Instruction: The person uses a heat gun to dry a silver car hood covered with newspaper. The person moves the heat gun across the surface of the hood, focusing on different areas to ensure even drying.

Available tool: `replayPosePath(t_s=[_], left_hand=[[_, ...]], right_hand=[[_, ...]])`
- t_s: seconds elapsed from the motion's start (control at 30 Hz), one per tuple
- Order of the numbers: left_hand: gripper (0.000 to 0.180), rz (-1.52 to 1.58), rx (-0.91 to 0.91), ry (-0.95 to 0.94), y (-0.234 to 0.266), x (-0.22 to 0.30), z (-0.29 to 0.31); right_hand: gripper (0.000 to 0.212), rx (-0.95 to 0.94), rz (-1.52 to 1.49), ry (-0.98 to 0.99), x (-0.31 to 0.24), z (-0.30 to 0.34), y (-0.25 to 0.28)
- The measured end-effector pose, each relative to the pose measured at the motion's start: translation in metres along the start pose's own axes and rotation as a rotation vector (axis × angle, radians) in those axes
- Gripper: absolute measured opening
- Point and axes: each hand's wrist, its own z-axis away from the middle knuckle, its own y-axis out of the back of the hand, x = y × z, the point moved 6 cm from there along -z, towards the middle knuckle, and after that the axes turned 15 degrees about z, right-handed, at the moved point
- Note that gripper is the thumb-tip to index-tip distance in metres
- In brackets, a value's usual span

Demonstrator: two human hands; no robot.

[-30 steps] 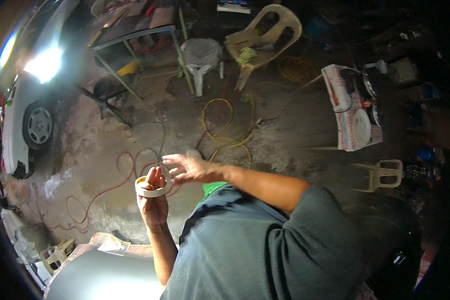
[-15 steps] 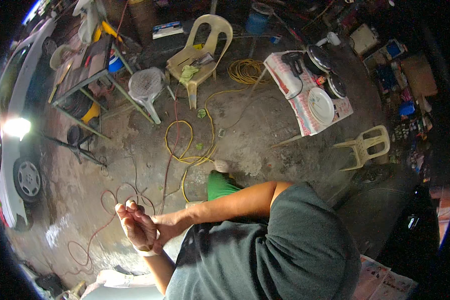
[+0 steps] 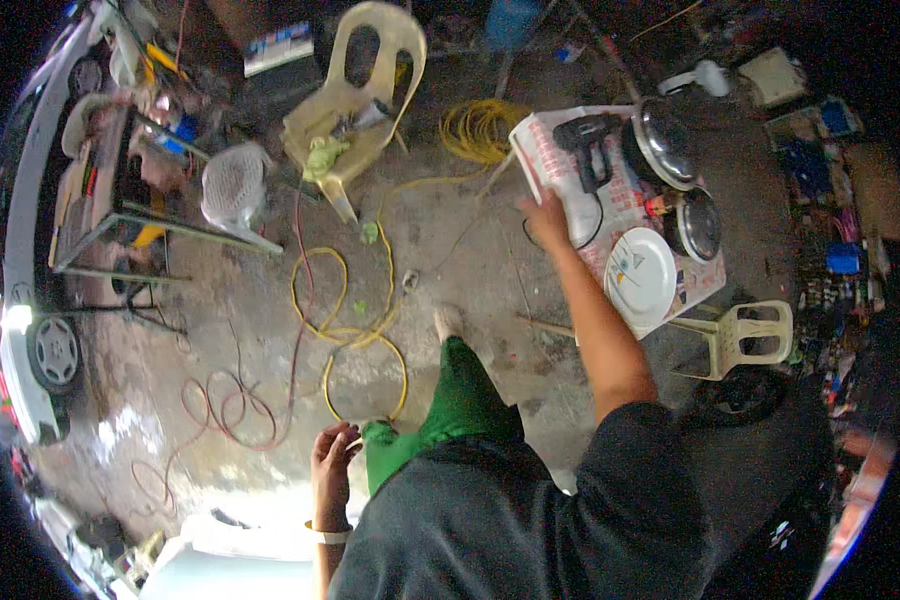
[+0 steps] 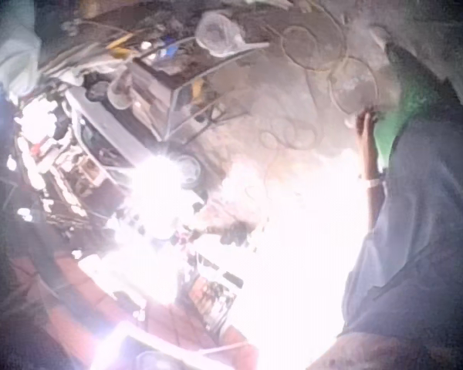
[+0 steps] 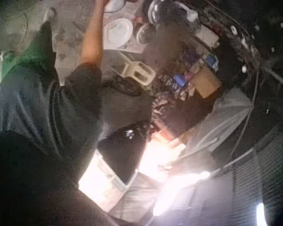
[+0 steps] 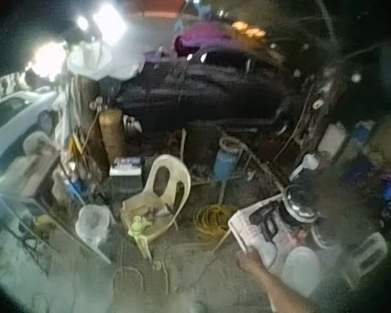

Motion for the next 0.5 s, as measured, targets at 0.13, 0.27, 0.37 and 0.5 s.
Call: replayPosePath(t_s=[0.13,0.27,0.37,0.5], left_hand=[[0.025,-0.118,-0.1,0.145,-0.079,-0.029,-0.012],[0.03,-0.257,-0.11,0.081,-0.13,-0.028,-0.014],[0.032,-0.254,-0.111,0.074,-0.147,-0.03,-0.017],[0.032,-0.371,-0.218,-0.069,-0.146,-0.043,-0.04]], right_hand=[[0.085,0.245,0.489,0.119,0.125,-0.149,0.064],[0.1,-0.06,0.568,-0.098,0.159,-0.194,0.038],[0.093,0.021,0.424,-0.029,0.175,-0.206,0.041],[0.073,0.075,0.352,0.001,0.184,-0.201,0.063]])
